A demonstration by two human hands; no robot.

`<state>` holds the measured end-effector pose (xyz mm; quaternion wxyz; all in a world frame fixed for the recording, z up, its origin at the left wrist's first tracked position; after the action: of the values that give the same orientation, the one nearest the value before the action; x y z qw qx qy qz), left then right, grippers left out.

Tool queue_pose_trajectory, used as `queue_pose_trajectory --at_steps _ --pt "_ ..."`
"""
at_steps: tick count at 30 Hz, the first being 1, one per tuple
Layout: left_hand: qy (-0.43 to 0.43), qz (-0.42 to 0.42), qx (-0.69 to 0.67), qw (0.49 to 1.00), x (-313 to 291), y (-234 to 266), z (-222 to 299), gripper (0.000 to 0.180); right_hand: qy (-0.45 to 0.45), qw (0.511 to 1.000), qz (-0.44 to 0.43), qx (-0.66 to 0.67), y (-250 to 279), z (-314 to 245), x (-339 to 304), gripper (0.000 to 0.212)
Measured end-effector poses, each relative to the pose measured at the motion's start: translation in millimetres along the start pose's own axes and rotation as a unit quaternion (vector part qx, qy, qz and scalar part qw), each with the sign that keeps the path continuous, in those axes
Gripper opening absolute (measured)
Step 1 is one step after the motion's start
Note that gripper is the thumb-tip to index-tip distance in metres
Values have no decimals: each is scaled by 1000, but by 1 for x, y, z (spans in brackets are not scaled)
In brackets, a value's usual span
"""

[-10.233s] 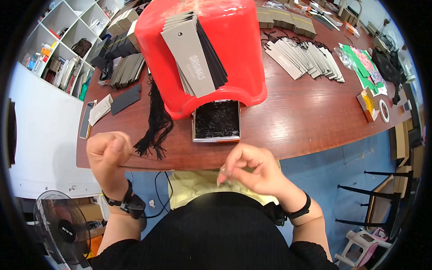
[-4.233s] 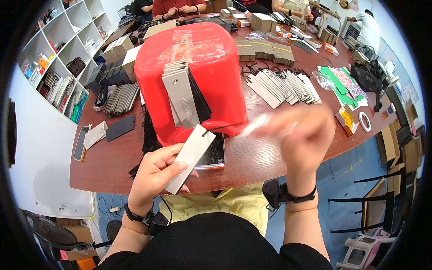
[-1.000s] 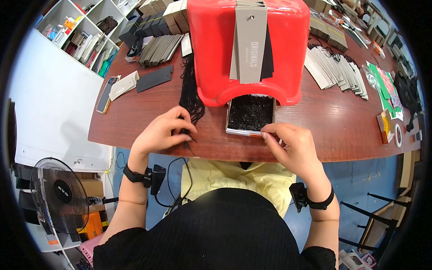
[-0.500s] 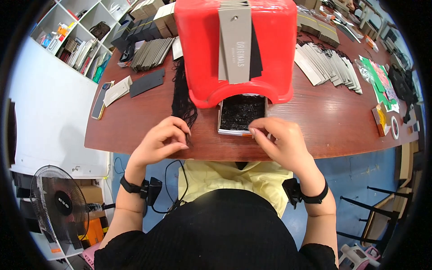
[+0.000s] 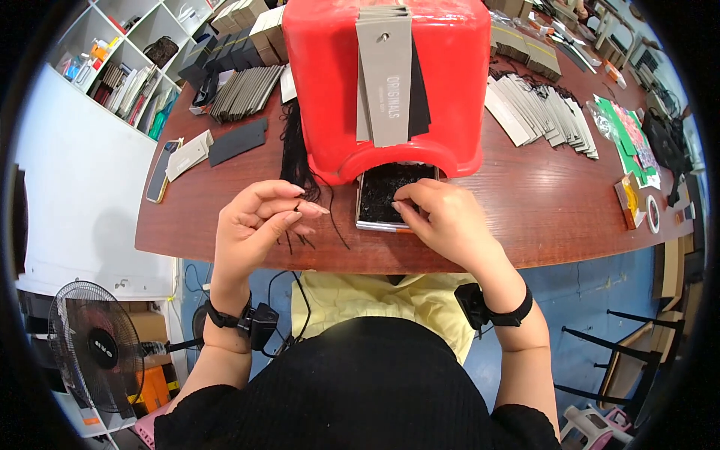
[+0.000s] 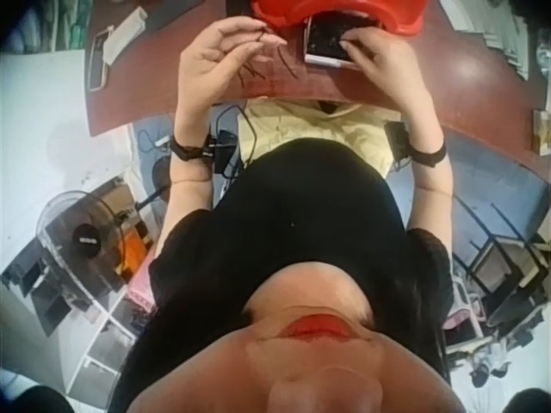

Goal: The person threads a black cord through the holes of two different tags and fastens the ends together by hand. After repeating this, they place the finished tags onto a metal hook on a red container and sort through a stack of new tags.

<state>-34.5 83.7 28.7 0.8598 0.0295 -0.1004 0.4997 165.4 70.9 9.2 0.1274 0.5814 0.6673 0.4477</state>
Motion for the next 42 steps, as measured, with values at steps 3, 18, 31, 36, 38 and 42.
queue_pose_trajectory --at_steps 3,18,31,36,38,42 --pt "26 26 34 999 -1 5 -4 19 8 1000 -10 -10 -3 -3 2 7" --pt "39 49 200 978 -23 13 -18 9 41 964 12 264 -40 -55 16 7" --pt "54 61 490 868 -50 55 2 32 170 985 4 32 -84 -88 -9 26" --pt "-10 30 469 883 -35 30 -6 23 30 983 -17 -180 -73 -71 -19 19" --pt "-32 19 447 894 -27 20 -9 17 5 986 -20 -168 -82 -62 -26 18" --pt "-57 7 443 895 -17 11 -20 17 -31 991 23 -129 -89 -45 -28 13"
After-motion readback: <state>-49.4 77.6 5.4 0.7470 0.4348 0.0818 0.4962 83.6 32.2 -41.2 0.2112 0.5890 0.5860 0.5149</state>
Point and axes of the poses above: each hand's wrist, its own x-axis towards the middle knuckle, its own y-axis out of the back of the hand, z = x × y, the point moved 6 cm from there along x, towards the middle knuckle, and after that the axes turned 2 degrees about -z, right-handed, at the moved point
